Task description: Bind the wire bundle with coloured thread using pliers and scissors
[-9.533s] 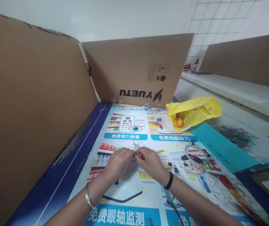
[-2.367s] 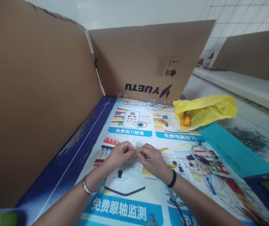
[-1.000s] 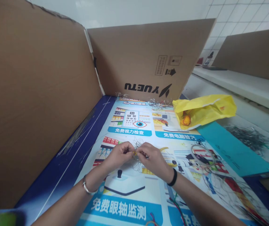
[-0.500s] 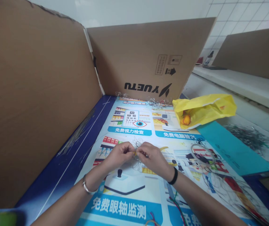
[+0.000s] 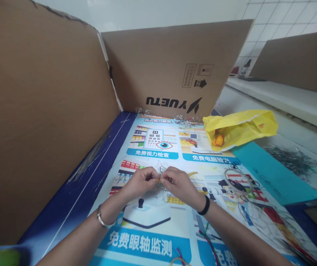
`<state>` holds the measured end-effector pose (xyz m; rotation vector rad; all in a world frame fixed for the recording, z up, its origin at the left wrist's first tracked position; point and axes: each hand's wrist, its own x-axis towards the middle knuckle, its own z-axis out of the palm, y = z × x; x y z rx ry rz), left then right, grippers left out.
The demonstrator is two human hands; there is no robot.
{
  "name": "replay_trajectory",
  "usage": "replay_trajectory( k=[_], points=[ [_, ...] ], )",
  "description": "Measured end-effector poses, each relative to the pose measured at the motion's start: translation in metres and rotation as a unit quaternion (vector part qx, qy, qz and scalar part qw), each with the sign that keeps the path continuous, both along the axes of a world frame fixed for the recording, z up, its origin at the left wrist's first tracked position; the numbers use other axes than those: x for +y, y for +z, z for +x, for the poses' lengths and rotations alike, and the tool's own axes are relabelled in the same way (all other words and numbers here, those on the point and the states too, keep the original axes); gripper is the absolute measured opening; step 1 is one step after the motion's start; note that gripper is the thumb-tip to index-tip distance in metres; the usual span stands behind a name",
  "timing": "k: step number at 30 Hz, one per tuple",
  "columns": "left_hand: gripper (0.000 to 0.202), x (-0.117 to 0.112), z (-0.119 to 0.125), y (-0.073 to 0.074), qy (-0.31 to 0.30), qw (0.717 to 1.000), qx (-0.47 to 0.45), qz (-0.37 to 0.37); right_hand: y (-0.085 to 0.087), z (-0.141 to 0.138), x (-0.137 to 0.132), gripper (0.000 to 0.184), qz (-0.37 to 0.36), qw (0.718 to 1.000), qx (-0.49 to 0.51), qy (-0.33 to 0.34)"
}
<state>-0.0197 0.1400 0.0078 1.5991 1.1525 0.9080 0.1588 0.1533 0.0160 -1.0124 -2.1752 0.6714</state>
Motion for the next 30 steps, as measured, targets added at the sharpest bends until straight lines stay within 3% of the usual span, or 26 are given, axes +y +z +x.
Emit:
replay_trajectory(
  k=[16,22,30],
  points=[
    [0.004,0.0006,-0.0024,0.0037,-0.032,0.999,-0.025,-0.024,-0.0017,0.0003,0.001,0.016,-0.004,1.0,-0.014,-0.002],
    [0.007,0.0011,-0.0047,0.0029,-0.053,0.998,-0.015,0.002,-0.0039,0.0001,0.0011,0.015,-0.012,1.0,-0.019,-0.013],
    [0.005,0.0022,-0.0034,-0.003,-0.033,0.999,0.008,0.025,-0.0035,-0.0001,0.0015,0.015,-0.017,1.0,-0.017,-0.014]
  ],
)
